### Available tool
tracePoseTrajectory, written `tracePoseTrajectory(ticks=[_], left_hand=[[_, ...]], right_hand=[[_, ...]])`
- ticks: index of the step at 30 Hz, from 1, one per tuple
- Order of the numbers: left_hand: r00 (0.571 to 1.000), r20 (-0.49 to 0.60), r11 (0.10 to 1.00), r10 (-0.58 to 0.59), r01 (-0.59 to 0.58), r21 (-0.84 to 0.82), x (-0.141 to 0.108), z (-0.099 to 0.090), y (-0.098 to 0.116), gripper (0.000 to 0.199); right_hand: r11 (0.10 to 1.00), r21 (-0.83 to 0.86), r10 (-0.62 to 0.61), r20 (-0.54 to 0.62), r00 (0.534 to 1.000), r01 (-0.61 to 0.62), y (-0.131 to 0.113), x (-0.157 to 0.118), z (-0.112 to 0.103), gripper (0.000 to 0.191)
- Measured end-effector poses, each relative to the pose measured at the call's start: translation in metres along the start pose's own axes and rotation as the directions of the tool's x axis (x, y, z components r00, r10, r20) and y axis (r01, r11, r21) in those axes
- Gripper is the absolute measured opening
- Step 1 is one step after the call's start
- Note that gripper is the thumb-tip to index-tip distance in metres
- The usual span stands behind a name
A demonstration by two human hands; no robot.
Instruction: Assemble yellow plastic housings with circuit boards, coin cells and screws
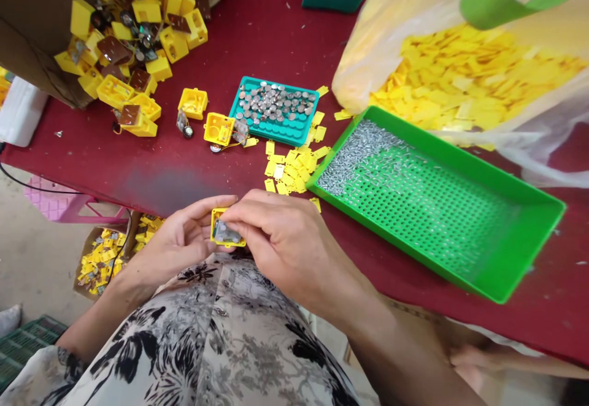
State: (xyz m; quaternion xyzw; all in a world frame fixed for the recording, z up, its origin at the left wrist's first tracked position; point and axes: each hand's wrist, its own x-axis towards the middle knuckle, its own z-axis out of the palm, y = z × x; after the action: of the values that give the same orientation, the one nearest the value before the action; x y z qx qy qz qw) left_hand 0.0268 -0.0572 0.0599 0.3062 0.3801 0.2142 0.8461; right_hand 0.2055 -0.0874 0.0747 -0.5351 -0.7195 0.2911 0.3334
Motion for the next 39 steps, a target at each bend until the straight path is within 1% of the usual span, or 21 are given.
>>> tracePoseTrajectory(ticks=[6, 12, 16, 20, 22, 25, 28, 30, 33, 36, 39], left_hand=[[1.000, 0.012, 1.000, 0.011, -0.011, 0.008, -0.002, -0.002, 0.004, 0.051], [0.999, 0.002, 0.997, 0.037, -0.037, 0.062, 0.001, -0.003, 0.003, 0.054], [0.999, 0.026, 0.995, 0.036, -0.038, 0.092, 0.000, -0.002, 0.001, 0.057], [0.999, -0.010, 0.992, 0.035, -0.033, 0.118, -0.002, 0.000, 0.000, 0.048], [0.999, -0.020, 0.991, 0.046, -0.043, 0.125, -0.001, 0.000, 0.000, 0.044], [0.998, -0.016, 0.994, 0.054, -0.052, 0.096, 0.000, -0.001, -0.002, 0.042], [0.998, -0.036, 0.998, 0.061, -0.060, 0.020, 0.002, -0.001, -0.004, 0.038], [0.997, -0.048, 0.998, 0.052, -0.053, -0.028, 0.002, -0.001, -0.004, 0.036], [0.998, -0.048, 0.997, 0.041, -0.044, -0.056, 0.002, 0.001, -0.002, 0.034], [0.996, -0.073, 0.999, 0.051, -0.051, -0.005, 0.002, 0.005, -0.002, 0.032], [0.991, -0.112, 0.994, 0.077, -0.068, 0.085, 0.004, 0.007, -0.002, 0.032]], right_hand=[[0.999, 0.017, -0.029, -0.061, 0.998, 0.030, 0.000, 0.001, 0.005, 0.019], [0.996, -0.022, -0.087, -0.050, 0.995, 0.086, 0.001, 0.002, 0.004, 0.019], [0.992, -0.037, -0.119, -0.034, 0.992, 0.117, 0.001, 0.001, 0.003, 0.019], [0.990, -0.078, -0.118, -0.017, 0.993, 0.116, -0.002, -0.001, 0.004, 0.019], [0.986, -0.121, -0.118, -0.051, 0.992, 0.112, -0.003, -0.001, 0.006, 0.021], [0.979, -0.179, -0.131, -0.171, 0.977, 0.100, -0.004, -0.003, 0.010, 0.020], [0.979, -0.200, -0.097, -0.275, 0.957, 0.042, -0.004, -0.007, 0.014, 0.017], [0.973, -0.229, -0.092, -0.294, 0.951, 0.024, -0.003, -0.010, 0.015, 0.018], [0.963, -0.264, -0.128, -0.285, 0.950, 0.050, 0.000, -0.014, 0.017, 0.017], [0.949, -0.304, -0.175, -0.284, 0.943, 0.085, 0.001, -0.016, 0.018, 0.016], [0.923, -0.375, -0.210, -0.307, 0.928, 0.085, 0.002, -0.017, 0.021, 0.017]])
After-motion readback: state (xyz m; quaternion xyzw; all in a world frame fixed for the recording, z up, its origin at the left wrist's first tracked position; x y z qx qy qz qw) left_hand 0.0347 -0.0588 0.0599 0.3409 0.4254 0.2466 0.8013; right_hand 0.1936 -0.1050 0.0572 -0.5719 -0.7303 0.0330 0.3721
